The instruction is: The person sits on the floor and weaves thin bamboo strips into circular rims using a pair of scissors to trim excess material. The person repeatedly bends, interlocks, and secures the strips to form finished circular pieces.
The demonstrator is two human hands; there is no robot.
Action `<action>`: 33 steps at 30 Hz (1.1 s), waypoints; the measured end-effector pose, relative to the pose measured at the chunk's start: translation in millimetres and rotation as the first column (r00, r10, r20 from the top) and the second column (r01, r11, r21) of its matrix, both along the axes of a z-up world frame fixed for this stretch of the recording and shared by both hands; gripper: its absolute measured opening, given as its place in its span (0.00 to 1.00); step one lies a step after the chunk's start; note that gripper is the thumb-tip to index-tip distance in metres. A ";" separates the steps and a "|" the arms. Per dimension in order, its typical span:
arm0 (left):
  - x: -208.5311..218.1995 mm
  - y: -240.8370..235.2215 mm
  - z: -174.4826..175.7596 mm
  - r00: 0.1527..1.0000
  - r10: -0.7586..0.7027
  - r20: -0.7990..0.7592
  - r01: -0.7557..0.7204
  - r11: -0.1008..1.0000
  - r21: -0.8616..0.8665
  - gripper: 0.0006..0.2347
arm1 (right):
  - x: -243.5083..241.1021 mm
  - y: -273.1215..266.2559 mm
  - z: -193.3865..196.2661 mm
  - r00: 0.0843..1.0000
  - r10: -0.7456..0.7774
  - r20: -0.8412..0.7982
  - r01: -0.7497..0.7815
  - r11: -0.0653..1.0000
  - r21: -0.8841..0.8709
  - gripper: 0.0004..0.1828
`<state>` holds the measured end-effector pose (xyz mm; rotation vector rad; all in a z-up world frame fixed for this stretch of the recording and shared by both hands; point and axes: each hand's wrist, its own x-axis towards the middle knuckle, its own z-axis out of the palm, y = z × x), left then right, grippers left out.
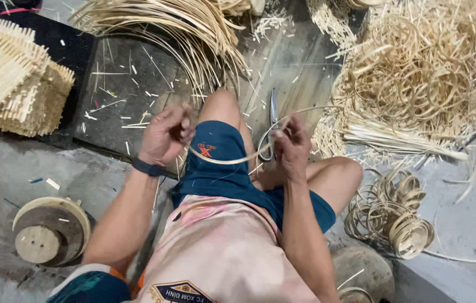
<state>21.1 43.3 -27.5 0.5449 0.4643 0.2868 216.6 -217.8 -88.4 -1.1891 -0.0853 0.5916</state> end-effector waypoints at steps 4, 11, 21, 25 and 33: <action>6.1 24.1 4.0 0.835 -0.274 -0.477 0.502 0.735 0.456 0.11 | -10.8 18.4 35.0 0.822 0.373 0.431 -0.344 0.928 -0.145 0.21; 33.4 34.1 21.9 0.614 -0.496 -0.614 0.789 0.378 0.484 0.13 | -36.3 51.7 95.8 0.408 0.608 0.681 -0.296 0.794 -0.531 0.31; 59.2 19.6 14.0 0.496 -0.660 -0.564 0.868 0.402 0.293 0.15 | -55.6 55.1 93.1 0.208 0.647 0.733 -0.132 0.761 -0.635 0.32; 56.1 13.7 8.1 0.517 -0.669 -0.533 0.853 0.454 0.258 0.13 | -61.4 52.0 80.8 0.208 0.565 0.799 -0.103 0.825 -0.556 0.29; 46.3 4.6 1.6 0.500 -0.628 -0.596 0.842 0.515 0.163 0.08 | -64.1 48.8 72.2 0.692 0.475 0.544 -0.204 0.851 -0.484 0.15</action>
